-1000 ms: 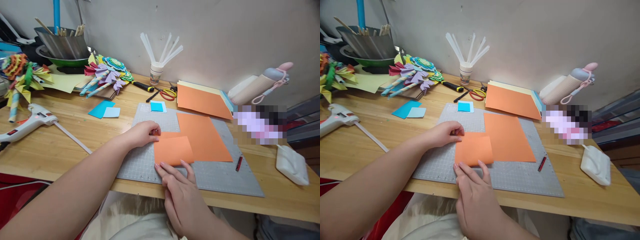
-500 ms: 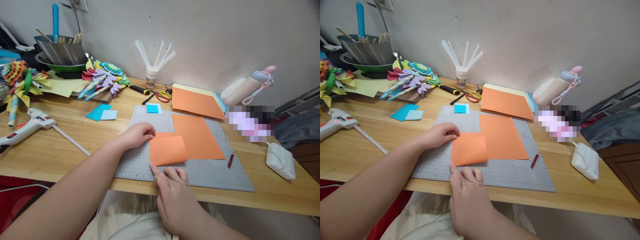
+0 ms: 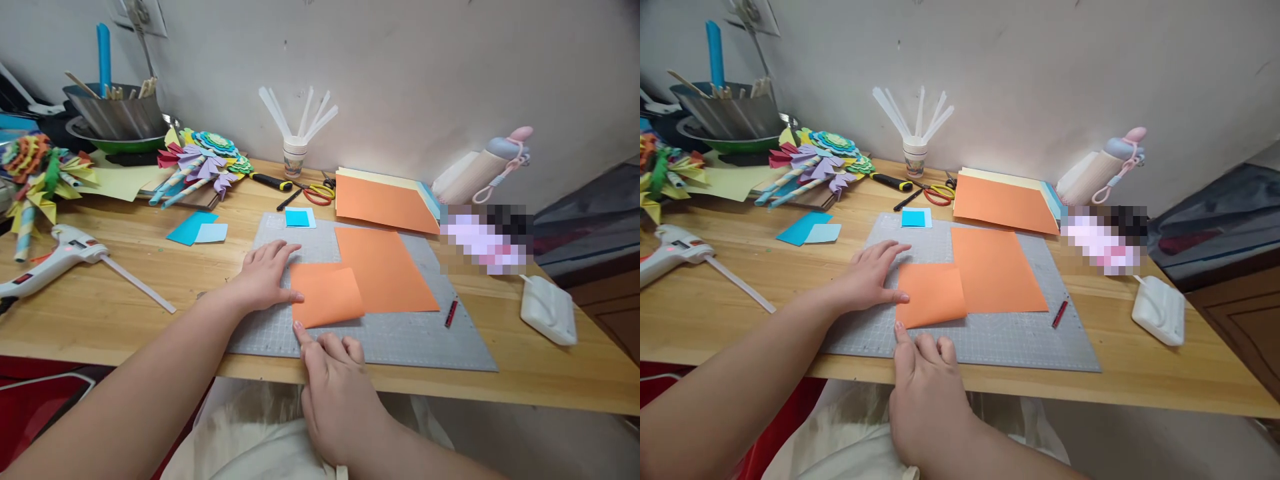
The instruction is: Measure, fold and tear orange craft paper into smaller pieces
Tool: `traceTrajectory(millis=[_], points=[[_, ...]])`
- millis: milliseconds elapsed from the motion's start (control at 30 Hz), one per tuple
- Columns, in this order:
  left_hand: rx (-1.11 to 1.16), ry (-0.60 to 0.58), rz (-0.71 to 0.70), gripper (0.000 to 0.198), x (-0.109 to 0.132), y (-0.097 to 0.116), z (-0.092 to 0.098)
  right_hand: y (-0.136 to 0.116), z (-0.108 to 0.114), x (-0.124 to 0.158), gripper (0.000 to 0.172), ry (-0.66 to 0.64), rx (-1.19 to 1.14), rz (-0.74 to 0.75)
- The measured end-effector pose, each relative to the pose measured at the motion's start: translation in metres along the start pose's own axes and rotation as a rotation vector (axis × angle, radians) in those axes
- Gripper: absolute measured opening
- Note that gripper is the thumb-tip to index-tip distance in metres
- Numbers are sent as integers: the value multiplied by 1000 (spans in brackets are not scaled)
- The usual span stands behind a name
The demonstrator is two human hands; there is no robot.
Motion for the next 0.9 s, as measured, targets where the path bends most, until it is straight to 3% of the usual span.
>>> traceTrajectory(millis=[233, 667, 800, 900], points=[[-32, -19, 1, 96, -2, 1, 2, 14, 9, 10, 57, 94, -3, -160], [-70, -4, 0, 90, -6, -3, 1, 78, 24, 46, 32, 185, -4, -421], [-108, 91, -22, 79, 6, 17, 6, 84, 27, 47, 35, 212, -19, -333], [-126, 135, -141, 43, 25, 51, 2, 91, 27, 47, 29, 240, -50, -265]])
Point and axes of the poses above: each hand's wrist, its own x-axis away from the middle knuckle, its own z-axis out of the back of the hand, y = z × x, the point moved 4 cm from there along -x, towards the middle knuckle, and after that the axes turned 4 degrees about x, right-handed, at the moved point
